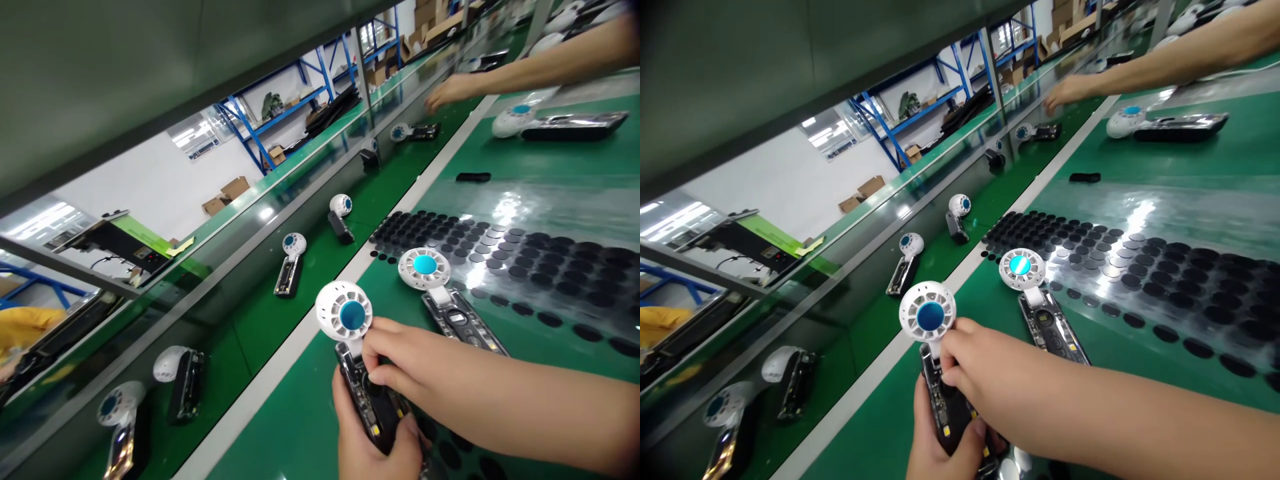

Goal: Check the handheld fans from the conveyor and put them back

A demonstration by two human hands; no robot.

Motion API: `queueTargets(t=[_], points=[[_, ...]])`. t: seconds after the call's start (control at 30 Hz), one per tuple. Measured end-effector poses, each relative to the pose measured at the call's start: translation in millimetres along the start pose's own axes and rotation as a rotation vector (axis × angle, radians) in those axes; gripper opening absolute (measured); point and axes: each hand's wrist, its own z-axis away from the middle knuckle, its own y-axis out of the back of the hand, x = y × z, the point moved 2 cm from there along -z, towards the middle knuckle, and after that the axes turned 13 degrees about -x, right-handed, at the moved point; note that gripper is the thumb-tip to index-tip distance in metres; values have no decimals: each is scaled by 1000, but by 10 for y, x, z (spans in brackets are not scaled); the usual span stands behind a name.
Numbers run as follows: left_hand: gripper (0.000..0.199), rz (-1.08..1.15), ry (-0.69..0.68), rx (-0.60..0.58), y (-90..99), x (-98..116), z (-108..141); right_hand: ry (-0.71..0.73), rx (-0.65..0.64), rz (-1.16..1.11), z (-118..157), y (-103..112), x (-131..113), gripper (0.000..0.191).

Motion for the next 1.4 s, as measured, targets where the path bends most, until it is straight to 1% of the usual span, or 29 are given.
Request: queueTargets(t=[0.1,0.23,0.43,0.57,0.63,0.8,0.93,1.07,1.13,1.2,1.27,1.33,1.4], points=[[83,-3,-4,8,-6,3,0,-13,0,-1,1,-10,5,12],[84,2,-21,22,-5,-27,-17,29,10,-3,-12,-27,35,11],[87,21,-3,17,-6,-29,-18,71,24,-12,-15,-28,58,14],[88,42,-3,14,6,-83,-30,24,33,-59,16,-25,1,13],[90,57,-11,2,10,-132,-46,-17,26,-48,14,-31,-27,12],[89,28,-33,83,10,-183,-61,-83,23,38,-32,-55,-47,13],[87,53,-46,51,4,-183,-62,-80,45,10,-44,-87,-13,14],[90,103,-35,15,39,-187,-74,-51,99,-12,-41,-117,16,15],[91,147,-40,11,56,-167,-75,-65,77,-71,-44,-130,14,14],[92,222,-30,25,68,-145,-71,-92,38,-181,-45,-140,4,16],[90,310,16,38,76,-143,-69,-108,30,-268,-41,-144,-7,19],[87,350,36,69,91,-152,-76,-87,66,-265,-35,-143,-12,18],[85,383,13,101,123,-154,-94,-30,89,-240,-37,-152,-7,19]])
